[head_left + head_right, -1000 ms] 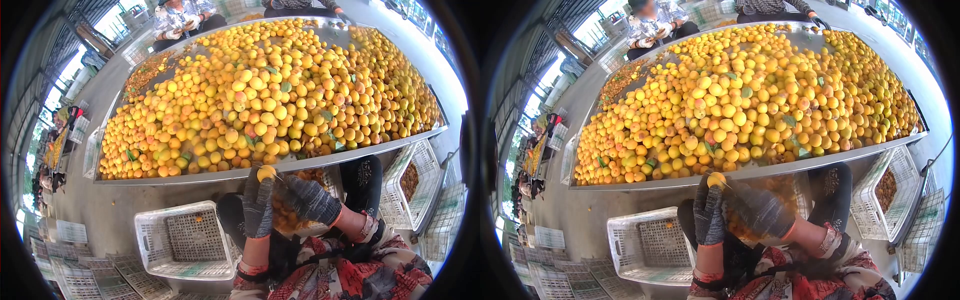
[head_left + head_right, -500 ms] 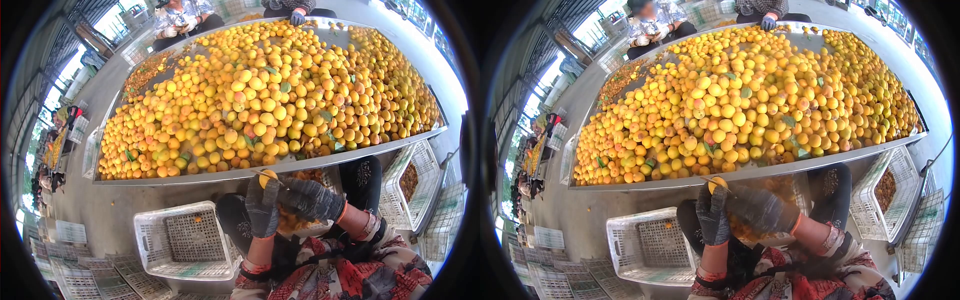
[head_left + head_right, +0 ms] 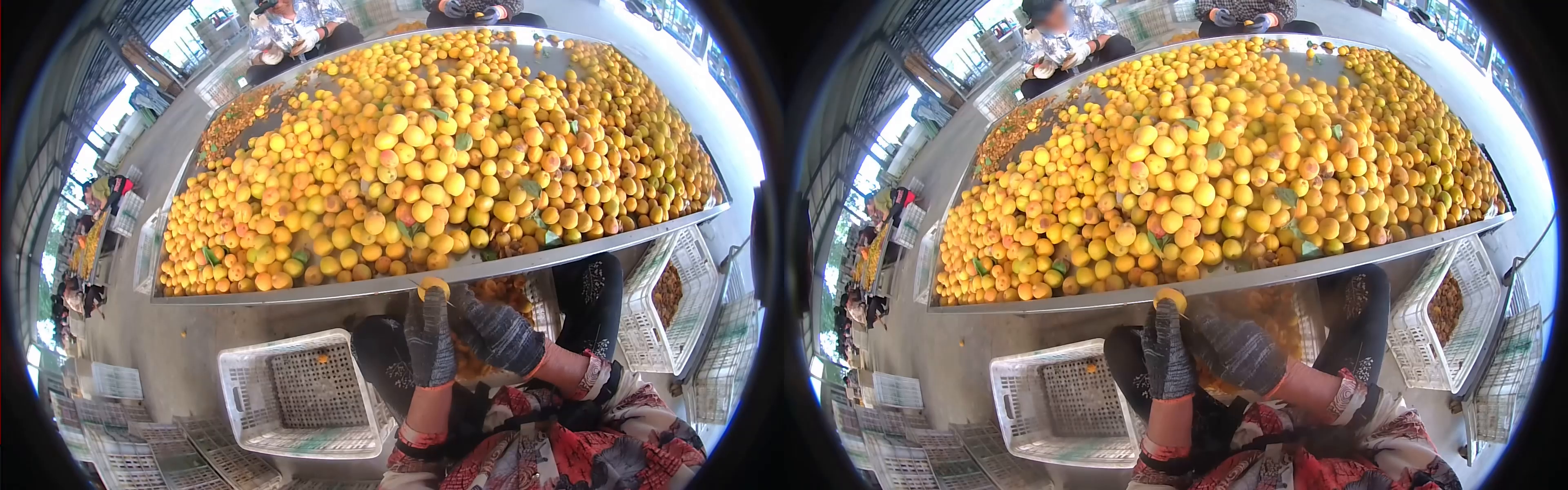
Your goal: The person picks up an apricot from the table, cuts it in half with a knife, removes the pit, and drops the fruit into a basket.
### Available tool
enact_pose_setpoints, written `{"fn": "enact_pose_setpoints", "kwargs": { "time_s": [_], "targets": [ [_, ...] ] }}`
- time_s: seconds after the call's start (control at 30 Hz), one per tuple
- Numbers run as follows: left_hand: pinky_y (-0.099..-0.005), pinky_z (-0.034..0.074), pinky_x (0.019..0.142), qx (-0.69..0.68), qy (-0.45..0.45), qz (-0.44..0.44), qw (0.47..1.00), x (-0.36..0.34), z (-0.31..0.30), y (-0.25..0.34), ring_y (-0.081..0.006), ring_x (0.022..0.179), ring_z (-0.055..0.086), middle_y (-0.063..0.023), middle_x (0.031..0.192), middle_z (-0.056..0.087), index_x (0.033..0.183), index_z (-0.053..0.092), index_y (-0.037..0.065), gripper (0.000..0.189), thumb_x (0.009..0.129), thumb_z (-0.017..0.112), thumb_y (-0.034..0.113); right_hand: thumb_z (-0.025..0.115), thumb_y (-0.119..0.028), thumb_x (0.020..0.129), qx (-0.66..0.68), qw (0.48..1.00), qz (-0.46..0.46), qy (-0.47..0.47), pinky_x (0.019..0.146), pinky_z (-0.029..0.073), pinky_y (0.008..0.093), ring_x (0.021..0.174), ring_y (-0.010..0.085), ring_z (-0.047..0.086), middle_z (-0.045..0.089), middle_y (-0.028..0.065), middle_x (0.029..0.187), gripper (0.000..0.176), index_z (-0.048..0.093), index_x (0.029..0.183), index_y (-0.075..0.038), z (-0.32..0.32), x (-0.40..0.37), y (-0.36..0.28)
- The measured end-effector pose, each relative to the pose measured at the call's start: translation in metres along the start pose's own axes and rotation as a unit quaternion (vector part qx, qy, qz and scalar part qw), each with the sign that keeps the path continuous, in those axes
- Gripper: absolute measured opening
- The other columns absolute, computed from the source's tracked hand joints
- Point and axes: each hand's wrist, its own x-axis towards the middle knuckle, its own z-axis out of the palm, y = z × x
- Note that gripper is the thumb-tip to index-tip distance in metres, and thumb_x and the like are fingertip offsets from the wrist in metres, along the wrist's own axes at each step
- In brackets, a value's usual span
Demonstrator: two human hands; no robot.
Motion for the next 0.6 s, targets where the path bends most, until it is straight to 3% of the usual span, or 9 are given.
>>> {"fn": "enact_pose_setpoints", "kwargs": {
  "time_s": [0.07, 0.17, 0.3, 0.37, 0.4, 0.47, 0.5, 0.57, 0.6],
  "targets": [
    [-0.0242, 0.042, 0.071, -0.057, 0.004, 0.048, 0.997, 0.003, -0.001, -0.009, -0.0104, 0.082, 0.05, -0.0051, 0.09, 0.058, 0.104, 0.056, -0.003, 0.034, 0.088, 0.051, 0.026, 0.048, -0.01, 0.085, 0.238, 0.963, -0.125, 0.012, 0.092, 0.039, 0.0287, 0.113, 0.0211, 0.046, 0.042, 0.0171, 0.126, 0.056, 0.022, 0.133, 0.002, 0.011, 0.0, 0.016],
    [-0.0225, 0.041, 0.069, -0.079, -0.028, 0.039, 0.996, 0.005, -0.006, -0.01, -0.0077, 0.08, 0.049, -0.0029, 0.09, 0.057, 0.105, 0.055, -0.002, 0.031, 0.086, 0.055, 0.022, 0.04, -0.012, 0.089, 0.419, 0.904, -0.009, -0.089, 0.093, 0.038, 0.0277, 0.115, 0.0182, 0.043, 0.038, 0.0145, 0.131, 0.049, 0.023, 0.134, 0.0, 0.017, 0.0, 0.031],
    [-0.0224, 0.042, 0.068, -0.106, -0.023, 0.029, 0.994, 0.007, -0.007, -0.022, -0.0077, 0.078, 0.05, -0.0025, 0.088, 0.057, 0.104, 0.055, -0.003, 0.033, 0.086, 0.055, 0.024, 0.036, -0.013, 0.091, 0.243, 0.958, -0.144, -0.05, 0.093, 0.037, 0.0264, 0.117, 0.0175, 0.041, 0.035, 0.0129, 0.134, 0.046, 0.023, 0.135, -0.002, 0.005, 0.0, 0.013],
    [-0.0221, 0.043, 0.066, -0.048, 0.006, 0.043, 0.998, 0.008, -0.008, -0.023, -0.0085, 0.075, 0.052, -0.0035, 0.084, 0.057, 0.1, 0.056, -0.003, 0.032, 0.086, 0.054, 0.026, 0.055, -0.014, 0.078, 0.41, 0.912, 0.006, -0.004, 0.095, 0.039, 0.039, 0.116, 0.032, 0.043, 0.047, 0.0173, 0.121, 0.038, 0.051, 0.113, 0.0, 0.008, -0.001, 0.004],
    [-0.0221, 0.043, 0.066, -0.047, 0.008, 0.043, 0.998, 0.01, -0.011, -0.024, -0.0085, 0.075, 0.052, -0.0035, 0.084, 0.057, 0.1, 0.056, -0.003, 0.032, 0.086, 0.054, 0.026, 0.055, -0.014, 0.078, 0.411, 0.912, 0.006, -0.006, 0.095, 0.039, 0.039, 0.116, 0.032, 0.043, 0.047, 0.0173, 0.121, 0.038, 0.051, 0.113, 0.0, 0.003, -0.001, 0.002],
    [-0.0221, 0.044, 0.064, -0.037, 0.027, 0.055, 0.997, 0.019, -0.023, -0.024, -0.0098, 0.075, 0.054, -0.006, 0.082, 0.058, 0.098, 0.057, -0.003, 0.031, 0.086, 0.053, 0.026, 0.058, -0.009, 0.08, 0.727, 0.644, 0.238, -0.018, 0.091, 0.042, 0.0361, 0.11, 0.0259, 0.048, 0.05, 0.0154, 0.117, 0.035, 0.051, 0.113, -0.002, -0.015, -0.001, -0.002],
    [-0.0221, 0.044, 0.064, -0.038, 0.028, 0.055, 0.997, 0.024, -0.03, -0.031, -0.0098, 0.075, 0.054, -0.006, 0.082, 0.058, 0.098, 0.057, -0.003, 0.031, 0.086, 0.053, 0.026, 0.058, -0.009, 0.08, 0.726, 0.644, 0.239, -0.019, 0.091, 0.042, 0.0361, 0.11, 0.0259, 0.048, 0.05, 0.0154, 0.117, 0.035, 0.051, 0.113, -0.002, -0.028, -0.004, -0.009],
    [-0.0247, 0.045, 0.069, -0.111, -0.038, -0.018, 0.993, 0.028, -0.043, -0.05, -0.0145, 0.079, 0.056, -0.01, 0.084, 0.059, 0.098, 0.057, -0.004, 0.03, 0.087, 0.049, 0.023, 0.048, -0.009, 0.087, 0.346, 0.938, 0.005, 0.016, 0.091, 0.042, 0.0303, 0.103, 0.0185, 0.05, 0.05, 0.0118, 0.114, 0.033, 0.044, 0.118, -0.001, -0.048, -0.012, -0.022],
    [-0.0247, 0.045, 0.069, -0.109, -0.04, -0.02, 0.993, 0.023, -0.043, -0.046, -0.0145, 0.079, 0.056, -0.01, 0.084, 0.059, 0.098, 0.057, -0.004, 0.03, 0.087, 0.049, 0.023, 0.048, -0.009, 0.087, 0.348, 0.937, 0.007, 0.018, 0.091, 0.042, 0.0303, 0.103, 0.0185, 0.05, 0.05, 0.0118, 0.114, 0.033, 0.044, 0.118, -0.001, -0.043, -0.009, -0.016]
  ]
}}
